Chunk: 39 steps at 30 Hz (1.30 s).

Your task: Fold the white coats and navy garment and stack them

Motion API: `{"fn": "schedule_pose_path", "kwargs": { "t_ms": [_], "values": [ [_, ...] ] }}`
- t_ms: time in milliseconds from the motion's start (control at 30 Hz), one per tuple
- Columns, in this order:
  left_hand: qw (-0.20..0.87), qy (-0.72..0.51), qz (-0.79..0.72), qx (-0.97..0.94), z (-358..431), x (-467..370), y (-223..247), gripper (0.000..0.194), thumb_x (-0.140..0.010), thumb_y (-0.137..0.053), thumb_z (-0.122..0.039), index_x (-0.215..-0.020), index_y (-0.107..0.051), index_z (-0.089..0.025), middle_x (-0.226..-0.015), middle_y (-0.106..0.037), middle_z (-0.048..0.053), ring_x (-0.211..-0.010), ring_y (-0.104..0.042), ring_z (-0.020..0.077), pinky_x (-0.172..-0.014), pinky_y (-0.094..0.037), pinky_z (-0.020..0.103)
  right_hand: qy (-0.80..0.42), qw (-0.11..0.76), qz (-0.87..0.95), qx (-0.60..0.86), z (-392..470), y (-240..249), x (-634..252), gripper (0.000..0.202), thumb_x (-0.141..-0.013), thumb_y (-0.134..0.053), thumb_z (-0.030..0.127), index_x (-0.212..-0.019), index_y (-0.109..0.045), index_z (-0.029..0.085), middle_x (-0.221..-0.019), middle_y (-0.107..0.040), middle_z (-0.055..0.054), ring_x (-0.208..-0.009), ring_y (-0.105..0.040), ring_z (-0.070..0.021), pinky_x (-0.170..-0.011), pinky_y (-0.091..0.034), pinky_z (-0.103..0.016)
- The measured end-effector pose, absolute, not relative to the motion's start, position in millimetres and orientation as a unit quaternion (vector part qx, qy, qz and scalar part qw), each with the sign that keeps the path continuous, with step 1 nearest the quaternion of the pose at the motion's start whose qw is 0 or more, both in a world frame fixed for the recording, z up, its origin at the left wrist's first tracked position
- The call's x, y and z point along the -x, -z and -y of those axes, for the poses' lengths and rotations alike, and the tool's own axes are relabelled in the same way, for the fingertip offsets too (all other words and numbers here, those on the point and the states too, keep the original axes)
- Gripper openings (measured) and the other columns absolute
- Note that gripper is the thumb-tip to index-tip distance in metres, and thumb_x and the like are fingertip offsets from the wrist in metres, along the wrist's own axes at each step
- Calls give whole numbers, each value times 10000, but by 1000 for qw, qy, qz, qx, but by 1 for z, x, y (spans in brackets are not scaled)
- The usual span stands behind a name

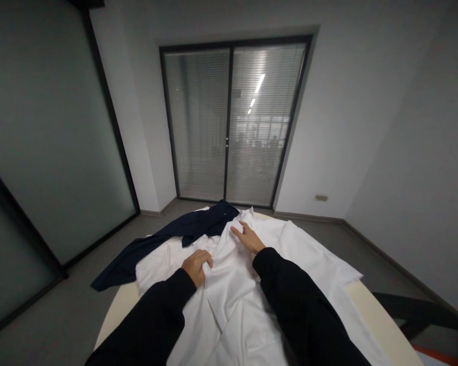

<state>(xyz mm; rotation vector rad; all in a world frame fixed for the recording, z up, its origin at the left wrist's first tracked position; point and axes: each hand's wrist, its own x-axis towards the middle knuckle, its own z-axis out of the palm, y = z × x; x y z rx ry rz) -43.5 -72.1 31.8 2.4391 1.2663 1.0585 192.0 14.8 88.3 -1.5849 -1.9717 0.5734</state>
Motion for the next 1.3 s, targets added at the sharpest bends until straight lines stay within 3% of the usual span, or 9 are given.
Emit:
{"fn": "schedule_pose_path", "kwargs": {
  "t_ms": [133,233,467,633,767,867,1000,1133,1300],
  "values": [
    [61,-278,-245,-927,82,28,-32,299,-583,-461,0,-714,-625,-212,-841,-661,25,-1068,-570,217,-930,-475,325,-91,311,697,639,-17,-101,-187,700,-830,-517,630,-1354,-448,172,-1260,-584,-148,-1158,-538,-276,-924,-394,-363],
    [42,-237,-204,-949,85,22,-34,312,-585,-467,1,-744,-626,-215,-876,-672,14,-1154,-547,212,-976,-458,318,-26,232,707,668,-17,-101,-185,595,-792,-567,634,-1183,-600,188,-1178,-634,-146,-1133,-541,-314,-931,-363,-423],
    [35,-222,-212,-951,88,24,-39,318,-594,-455,-25,-777,-632,-215,-939,-695,8,-1095,-583,200,-895,-490,297,-84,152,676,716,-23,-73,-191,417,-803,-585,526,-941,-682,144,-1010,-698,-186,-964,-644,-305,-812,-422,-394],
    [42,-214,-221,-950,87,24,-37,295,-620,-455,-43,-778,-632,-219,-938,-697,9,-1092,-588,190,-880,-490,287,-146,181,658,716,-34,-58,-200,418,-821,-543,520,-799,-692,131,-904,-711,-199,-877,-666,-271,-687,-429,-305],
    [44,-227,-217,-948,86,23,-30,289,-600,-461,-44,-767,-623,-215,-929,-695,2,-1088,-588,187,-886,-481,279,-176,239,655,695,-38,-52,-203,279,-806,-574,381,-730,-673,132,-819,-709,-166,-837,-652,-252,-682,-417,-283],
    [42,-258,-242,-934,85,24,-26,331,-561,-447,-25,-756,-628,-221,-935,-691,-2,-1014,-614,179,-834,-482,262,-189,313,650,667,-42,-57,-202,287,-851,-485,350,-831,-664,127,-839,-699,-143,-835,-634,-236,-705,-432,-288],
    [37,-384,-371,-845,76,35,-20,317,-606,-430,-14,-746,-636,-211,-933,-668,25,-850,-634,165,-746,-483,257,-220,411,672,575,-51,-70,-196,441,-950,-264,384,-1207,-544,163,-1145,-650,-102,-1047,-590,-186,-862,-454,-282],
    [83,-491,-519,-695,60,55,-12,211,-647,-537,-88,-807,-635,-182,-870,-655,45,-827,-637,210,-750,-495,301,-279,426,707,490,-53,-68,-190,494,-905,-444,391,-1377,-423,245,-1398,-509,-57,-1269,-471,-168,-1037,-381,-314],
    [155,-528,-548,-630,50,66,-2,235,-599,-635,-141,-830,-669,-167,-849,-686,45,-777,-653,226,-708,-501,303,-333,390,694,506,-48,-60,-213,484,-908,-458,368,-1337,-460,145,-1287,-591,-148,-1178,-558,-211,-1001,-419,-368]
  ]
}}
